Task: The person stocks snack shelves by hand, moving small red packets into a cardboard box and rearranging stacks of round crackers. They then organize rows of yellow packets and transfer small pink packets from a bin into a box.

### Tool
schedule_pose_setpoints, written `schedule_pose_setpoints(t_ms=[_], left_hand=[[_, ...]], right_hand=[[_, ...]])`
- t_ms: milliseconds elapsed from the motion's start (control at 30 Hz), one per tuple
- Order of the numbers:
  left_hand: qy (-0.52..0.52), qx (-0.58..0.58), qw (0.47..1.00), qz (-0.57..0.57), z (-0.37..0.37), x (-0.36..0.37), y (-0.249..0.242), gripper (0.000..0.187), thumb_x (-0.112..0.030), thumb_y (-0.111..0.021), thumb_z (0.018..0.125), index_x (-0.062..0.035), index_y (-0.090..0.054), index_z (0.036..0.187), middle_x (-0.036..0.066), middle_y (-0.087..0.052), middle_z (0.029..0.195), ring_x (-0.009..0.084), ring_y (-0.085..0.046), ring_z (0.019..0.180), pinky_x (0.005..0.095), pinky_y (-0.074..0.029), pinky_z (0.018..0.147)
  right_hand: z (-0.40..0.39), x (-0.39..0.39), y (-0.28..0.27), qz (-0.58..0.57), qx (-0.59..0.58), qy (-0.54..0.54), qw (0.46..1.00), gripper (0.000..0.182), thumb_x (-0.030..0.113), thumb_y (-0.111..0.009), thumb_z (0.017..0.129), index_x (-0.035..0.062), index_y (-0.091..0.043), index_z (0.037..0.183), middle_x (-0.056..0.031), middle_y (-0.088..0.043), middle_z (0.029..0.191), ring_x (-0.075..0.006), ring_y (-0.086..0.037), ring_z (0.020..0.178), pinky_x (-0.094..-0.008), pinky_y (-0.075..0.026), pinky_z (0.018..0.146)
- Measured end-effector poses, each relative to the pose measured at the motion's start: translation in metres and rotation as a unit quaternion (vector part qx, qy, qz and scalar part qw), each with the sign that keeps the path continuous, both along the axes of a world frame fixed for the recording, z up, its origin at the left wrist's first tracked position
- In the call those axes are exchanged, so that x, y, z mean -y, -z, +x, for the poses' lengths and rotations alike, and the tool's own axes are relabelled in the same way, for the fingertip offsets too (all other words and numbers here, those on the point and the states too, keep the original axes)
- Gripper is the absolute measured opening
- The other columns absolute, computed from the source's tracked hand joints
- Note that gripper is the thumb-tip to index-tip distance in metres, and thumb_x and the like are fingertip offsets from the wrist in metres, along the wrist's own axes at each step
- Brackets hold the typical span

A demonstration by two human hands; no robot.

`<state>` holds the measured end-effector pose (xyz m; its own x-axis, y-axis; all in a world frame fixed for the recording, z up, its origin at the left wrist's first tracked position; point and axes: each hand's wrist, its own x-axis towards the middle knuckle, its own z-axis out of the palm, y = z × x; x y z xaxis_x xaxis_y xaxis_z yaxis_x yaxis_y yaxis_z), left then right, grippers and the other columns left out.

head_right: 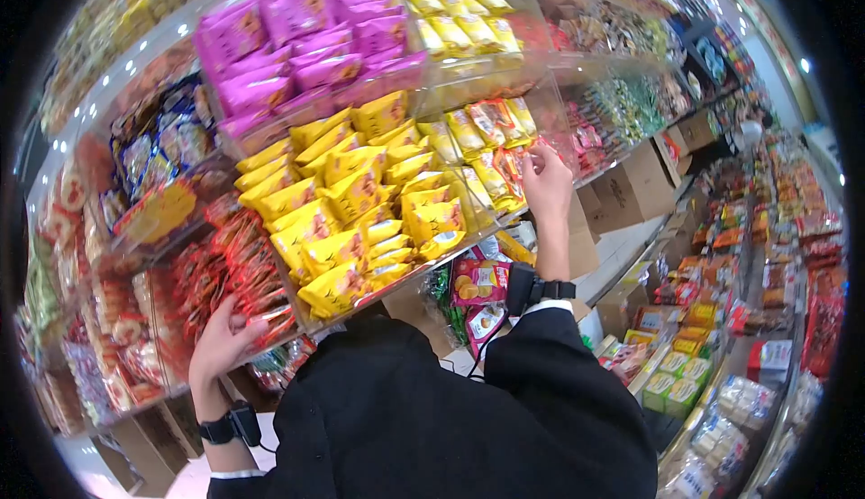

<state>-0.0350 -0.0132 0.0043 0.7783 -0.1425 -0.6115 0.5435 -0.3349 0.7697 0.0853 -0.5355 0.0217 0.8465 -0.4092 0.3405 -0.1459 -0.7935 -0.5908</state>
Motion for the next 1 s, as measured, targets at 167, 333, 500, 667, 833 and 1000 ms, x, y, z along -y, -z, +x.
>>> schedule_pose_setpoints(t_ms=[167,333,500,667,833,1000], left_hand=[[-0.007,-0.032,0.999,0.018,0.007,0.015,-0.021,0.071,-0.016,-0.073,0.09,0.003,-0.028,0.142,0.013,-0.067,0.094,0.0138,-0.067,0.074,0.0251,-0.053,0.054],[0.009,0.003,0.999,0.033,0.006,0.017,-0.012,0.066,-0.015,-0.075,0.087,0.002,-0.034,0.136,0.011,-0.067,0.086,0.0123,-0.066,0.071,0.0239,-0.051,0.055],[0.009,0.022,0.998,0.065,0.005,0.016,-0.008,0.066,-0.015,-0.076,0.086,0.0034,-0.036,0.134,0.01,-0.067,0.084,0.0127,-0.066,0.071,0.0249,-0.052,0.056],[-0.005,-0.021,1.0,-0.021,0.005,0.015,-0.02,0.071,-0.01,-0.075,0.085,0.0032,-0.03,0.138,0.011,-0.066,0.091,0.0143,-0.067,0.074,0.0254,-0.052,0.056],[0.0,-0.004,1.0,-0.021,-0.002,-0.006,0.007,0.074,-0.001,-0.063,0.085,0.0037,-0.026,0.148,0.012,-0.066,0.102,0.0159,-0.065,0.08,0.0285,-0.053,0.062],[0.076,0.112,0.97,0.201,0.009,0.014,-0.013,0.049,-0.007,-0.07,0.083,0.0047,-0.049,0.126,0.021,-0.072,0.089,0.027,-0.072,0.078,0.0367,-0.055,0.067]], right_hand=[[-0.008,0.049,0.044,-0.112,-0.176,-0.018,0.978,0.043,0.015,-0.072,0.077,0.0088,-0.068,0.12,-0.0208,-0.07,0.107,-0.0373,-0.065,0.104,-0.0456,-0.052,0.091],[0.017,0.049,0.073,-0.133,-0.212,-0.094,0.964,0.043,0.007,-0.067,0.074,0.0113,-0.07,0.116,-0.0198,-0.07,0.103,-0.0364,-0.066,0.1,-0.047,-0.052,0.089],[0.025,0.044,0.076,-0.167,-0.199,-0.078,0.963,0.023,0.013,-0.064,0.079,0.0063,-0.07,0.101,-0.0204,-0.07,0.096,-0.0383,-0.066,0.092,-0.0473,-0.052,0.079],[0.016,0.045,0.075,-0.087,-0.039,0.001,0.995,0.021,0.02,-0.058,0.093,0.0043,-0.067,0.102,-0.0223,-0.069,0.09,-0.0423,-0.066,0.088,-0.0491,-0.053,0.078],[0.005,0.011,0.008,0.309,0.09,-0.023,0.947,0.041,0.024,-0.049,0.104,0.0008,-0.047,0.138,-0.0112,-0.057,0.125,-0.0235,-0.058,0.114,-0.0402,-0.059,0.085],[-0.012,-0.05,-0.027,0.388,0.106,-0.158,0.902,0.032,0.021,-0.045,0.106,0.003,-0.049,0.133,-0.0094,-0.059,0.123,-0.0178,-0.062,0.109,-0.0396,-0.063,0.083]])
